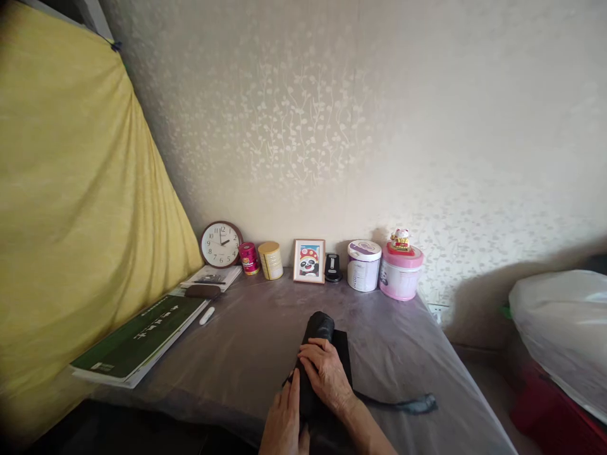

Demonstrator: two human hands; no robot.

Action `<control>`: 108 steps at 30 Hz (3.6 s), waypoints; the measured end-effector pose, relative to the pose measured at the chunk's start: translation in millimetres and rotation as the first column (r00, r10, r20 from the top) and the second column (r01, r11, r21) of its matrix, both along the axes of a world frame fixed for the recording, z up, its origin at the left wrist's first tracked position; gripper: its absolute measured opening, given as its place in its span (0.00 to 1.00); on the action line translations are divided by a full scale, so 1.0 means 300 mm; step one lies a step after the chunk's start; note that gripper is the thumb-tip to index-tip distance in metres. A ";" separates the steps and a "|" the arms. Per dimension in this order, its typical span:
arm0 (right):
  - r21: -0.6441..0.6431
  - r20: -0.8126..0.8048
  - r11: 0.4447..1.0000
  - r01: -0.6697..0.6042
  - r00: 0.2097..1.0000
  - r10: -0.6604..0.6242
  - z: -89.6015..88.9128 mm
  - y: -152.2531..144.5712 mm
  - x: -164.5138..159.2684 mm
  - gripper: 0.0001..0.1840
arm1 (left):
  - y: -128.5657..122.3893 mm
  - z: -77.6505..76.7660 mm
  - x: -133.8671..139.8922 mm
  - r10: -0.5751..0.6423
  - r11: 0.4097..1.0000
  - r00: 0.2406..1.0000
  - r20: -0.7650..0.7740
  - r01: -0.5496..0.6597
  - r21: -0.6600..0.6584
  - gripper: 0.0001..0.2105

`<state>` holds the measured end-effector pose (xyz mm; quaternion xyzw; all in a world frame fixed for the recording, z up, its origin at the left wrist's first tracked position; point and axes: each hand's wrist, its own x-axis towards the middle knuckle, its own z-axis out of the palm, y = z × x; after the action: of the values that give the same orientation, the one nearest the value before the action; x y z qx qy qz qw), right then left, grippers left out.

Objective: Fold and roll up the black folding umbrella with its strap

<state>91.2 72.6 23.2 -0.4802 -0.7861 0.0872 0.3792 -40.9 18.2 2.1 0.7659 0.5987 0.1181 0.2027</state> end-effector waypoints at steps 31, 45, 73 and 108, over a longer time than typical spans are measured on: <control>-0.417 -0.026 0.772 0.480 0.843 -0.538 -0.086 0.055 0.288 0.21 | -0.041 0.060 0.000 0.022 0.999 0.999 0.030 -0.022 0.025 0.39; -0.373 -0.141 0.827 0.420 0.856 -0.498 -0.058 -0.021 0.155 0.21 | -0.049 0.033 0.000 0.027 0.995 0.998 0.054 -0.032 0.095 0.38; -0.534 -0.316 0.845 0.038 0.918 -0.241 0.049 -0.029 -0.112 0.10 | -0.018 -0.005 -0.042 0.038 0.985 0.997 0.073 -0.050 0.164 0.30; -0.033 0.144 0.999 0.025 0.989 -0.020 -0.044 0.158 -0.032 0.16 | -0.021 -0.030 -0.065 0.017 0.993 0.965 0.263 -0.047 0.107 0.30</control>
<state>81.7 119.9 10.0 -0.5004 -0.8045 0.0616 0.3140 -60.4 12.0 -7.0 0.7439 0.5714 0.2549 0.2348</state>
